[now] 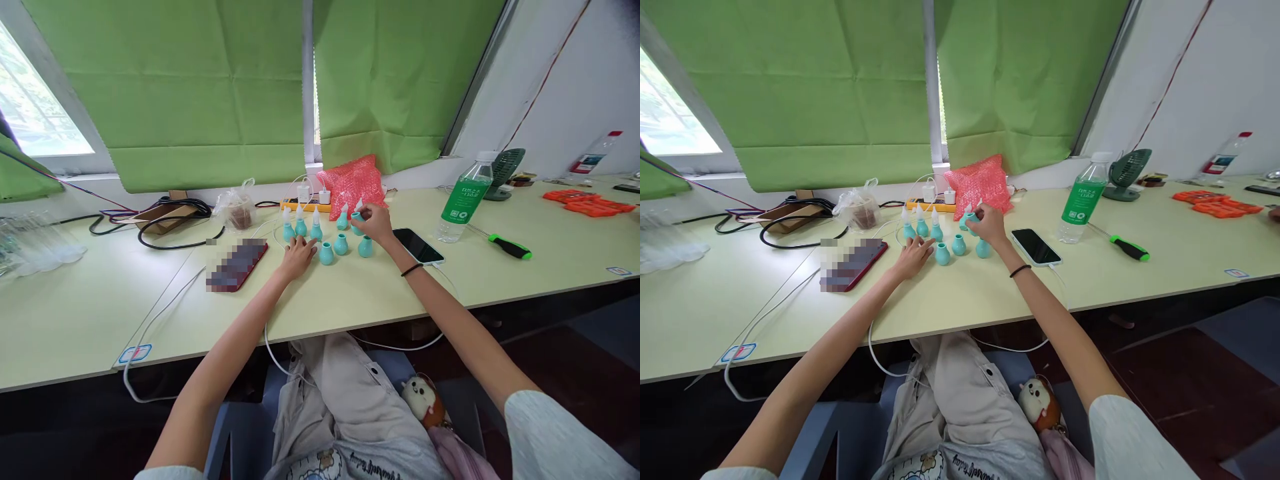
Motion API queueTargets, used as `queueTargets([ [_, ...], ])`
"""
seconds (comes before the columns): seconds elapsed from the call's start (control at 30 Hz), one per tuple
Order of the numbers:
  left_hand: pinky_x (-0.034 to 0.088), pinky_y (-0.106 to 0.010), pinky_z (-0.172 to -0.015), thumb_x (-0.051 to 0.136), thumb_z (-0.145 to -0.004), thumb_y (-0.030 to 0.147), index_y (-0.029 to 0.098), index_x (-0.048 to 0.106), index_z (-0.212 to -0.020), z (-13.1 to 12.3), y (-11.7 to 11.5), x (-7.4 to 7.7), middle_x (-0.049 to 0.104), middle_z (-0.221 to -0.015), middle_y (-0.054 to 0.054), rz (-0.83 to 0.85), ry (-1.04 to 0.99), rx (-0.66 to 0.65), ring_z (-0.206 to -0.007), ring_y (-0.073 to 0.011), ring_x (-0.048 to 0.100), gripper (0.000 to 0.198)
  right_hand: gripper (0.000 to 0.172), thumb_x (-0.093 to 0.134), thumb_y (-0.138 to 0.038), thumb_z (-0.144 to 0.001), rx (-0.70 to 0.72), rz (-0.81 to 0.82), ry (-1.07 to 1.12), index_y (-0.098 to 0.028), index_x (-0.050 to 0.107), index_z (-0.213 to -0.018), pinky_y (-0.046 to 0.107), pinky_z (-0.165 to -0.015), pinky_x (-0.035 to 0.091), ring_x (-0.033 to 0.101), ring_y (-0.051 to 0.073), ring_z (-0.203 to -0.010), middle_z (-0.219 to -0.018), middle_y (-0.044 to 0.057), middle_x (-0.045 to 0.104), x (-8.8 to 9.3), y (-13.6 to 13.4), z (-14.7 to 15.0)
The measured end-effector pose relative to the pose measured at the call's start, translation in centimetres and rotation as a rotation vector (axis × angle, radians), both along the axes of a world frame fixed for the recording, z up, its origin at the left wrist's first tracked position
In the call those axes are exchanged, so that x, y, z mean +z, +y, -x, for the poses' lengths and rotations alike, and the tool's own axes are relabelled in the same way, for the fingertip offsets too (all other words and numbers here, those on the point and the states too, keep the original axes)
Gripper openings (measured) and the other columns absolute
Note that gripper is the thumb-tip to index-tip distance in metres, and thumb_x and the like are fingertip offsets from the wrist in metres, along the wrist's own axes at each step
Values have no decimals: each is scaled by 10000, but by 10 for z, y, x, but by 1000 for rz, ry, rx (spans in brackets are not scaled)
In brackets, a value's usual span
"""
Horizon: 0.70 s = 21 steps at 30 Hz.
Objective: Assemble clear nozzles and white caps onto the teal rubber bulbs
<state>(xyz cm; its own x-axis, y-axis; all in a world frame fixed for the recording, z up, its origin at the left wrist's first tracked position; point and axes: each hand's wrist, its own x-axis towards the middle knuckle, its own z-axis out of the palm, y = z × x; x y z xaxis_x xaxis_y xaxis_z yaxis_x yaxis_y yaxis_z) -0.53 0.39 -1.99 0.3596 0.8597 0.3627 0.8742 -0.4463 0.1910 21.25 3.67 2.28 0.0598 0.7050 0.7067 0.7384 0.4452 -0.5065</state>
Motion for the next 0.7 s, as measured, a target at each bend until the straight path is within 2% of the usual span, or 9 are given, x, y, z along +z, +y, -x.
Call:
queueTargets([
  [0.17,341,-424,-728,299,-855,340,251,375,-1223,1,0,0,430,-1023,-125,-18,58,4,-967,-289,380,386,156,601,-266,-530,19,86,-96,-148,574,-628,270,-578,432,552,150,-560,-579,11,600,7,6,-7],
  [0.33,352,-397,-720,332,-842,327,259,443,-1160,3,2,-1,441,-1008,-108,-9,75,-13,-955,-273,391,344,167,565,-269,-571,-5,121,-143,-148,576,-685,252,-572,419,554,147,-614,-662,27,614,15,12,-4],
  [0.6,361,-374,-704,383,-812,309,234,501,-1100,2,5,-3,470,-962,-100,-26,19,-16,-941,-270,403,320,178,661,-243,-451,26,326,-249,-156,565,-572,235,-521,391,535,144,-572,-588,12,595,-4,26,-10],
  [0.7,365,-375,-697,399,-800,300,222,518,-1072,2,4,-1,480,-959,-100,-37,-21,-14,-941,-275,402,307,230,657,-325,-487,-15,361,-234,-166,564,-625,249,-561,403,543,153,-619,-639,16,603,-7,27,-12],
])
